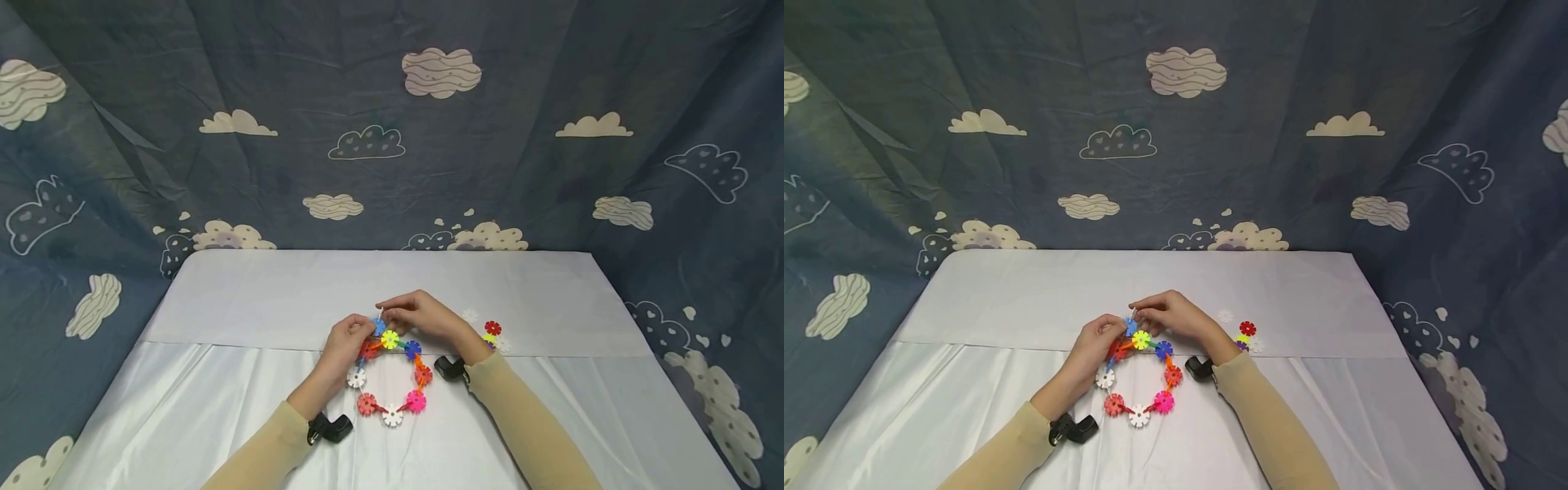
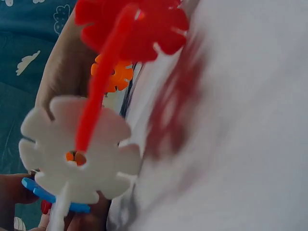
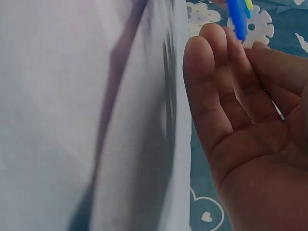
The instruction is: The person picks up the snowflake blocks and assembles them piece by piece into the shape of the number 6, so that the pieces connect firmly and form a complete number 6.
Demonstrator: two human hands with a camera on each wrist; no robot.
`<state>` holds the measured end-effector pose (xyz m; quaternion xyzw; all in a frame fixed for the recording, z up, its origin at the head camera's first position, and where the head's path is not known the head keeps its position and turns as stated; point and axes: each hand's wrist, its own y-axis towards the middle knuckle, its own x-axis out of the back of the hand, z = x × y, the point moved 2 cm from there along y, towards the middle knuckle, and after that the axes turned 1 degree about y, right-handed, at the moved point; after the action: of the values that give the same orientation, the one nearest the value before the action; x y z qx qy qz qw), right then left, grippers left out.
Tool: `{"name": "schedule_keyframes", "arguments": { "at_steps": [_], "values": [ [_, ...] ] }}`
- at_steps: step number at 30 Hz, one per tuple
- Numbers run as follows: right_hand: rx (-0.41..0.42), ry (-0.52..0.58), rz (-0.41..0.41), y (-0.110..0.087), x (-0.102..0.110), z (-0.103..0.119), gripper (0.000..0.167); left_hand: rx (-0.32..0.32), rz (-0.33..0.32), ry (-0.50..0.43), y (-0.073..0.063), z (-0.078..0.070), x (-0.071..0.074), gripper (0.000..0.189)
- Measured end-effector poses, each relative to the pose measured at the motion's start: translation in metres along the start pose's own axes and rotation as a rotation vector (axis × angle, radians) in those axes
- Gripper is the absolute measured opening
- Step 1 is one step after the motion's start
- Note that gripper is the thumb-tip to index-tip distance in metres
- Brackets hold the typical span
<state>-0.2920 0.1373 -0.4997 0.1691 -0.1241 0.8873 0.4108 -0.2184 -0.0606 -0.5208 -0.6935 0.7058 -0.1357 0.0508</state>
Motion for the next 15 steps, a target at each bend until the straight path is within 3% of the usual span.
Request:
{"name": "schedule_keyframes", "arguments": {
  "at_steps": [9,12,15],
  "values": [
    [-0.012,-0.077,-0.001,-0.007,0.001,0.005,0.038,-0.001,0.023,0.007,-0.001,-0.001,0.001,0.042],
    [-0.046,-0.168,-0.077,-0.020,0.022,0.006,0.041,-0.003,0.018,0.012,-0.001,0.000,0.000,0.044],
    [-0.145,-0.346,-0.227,-0.044,0.054,0.001,0.040,-0.005,0.017,0.015,-0.002,0.001,0.000,0.044]
  ]
}}
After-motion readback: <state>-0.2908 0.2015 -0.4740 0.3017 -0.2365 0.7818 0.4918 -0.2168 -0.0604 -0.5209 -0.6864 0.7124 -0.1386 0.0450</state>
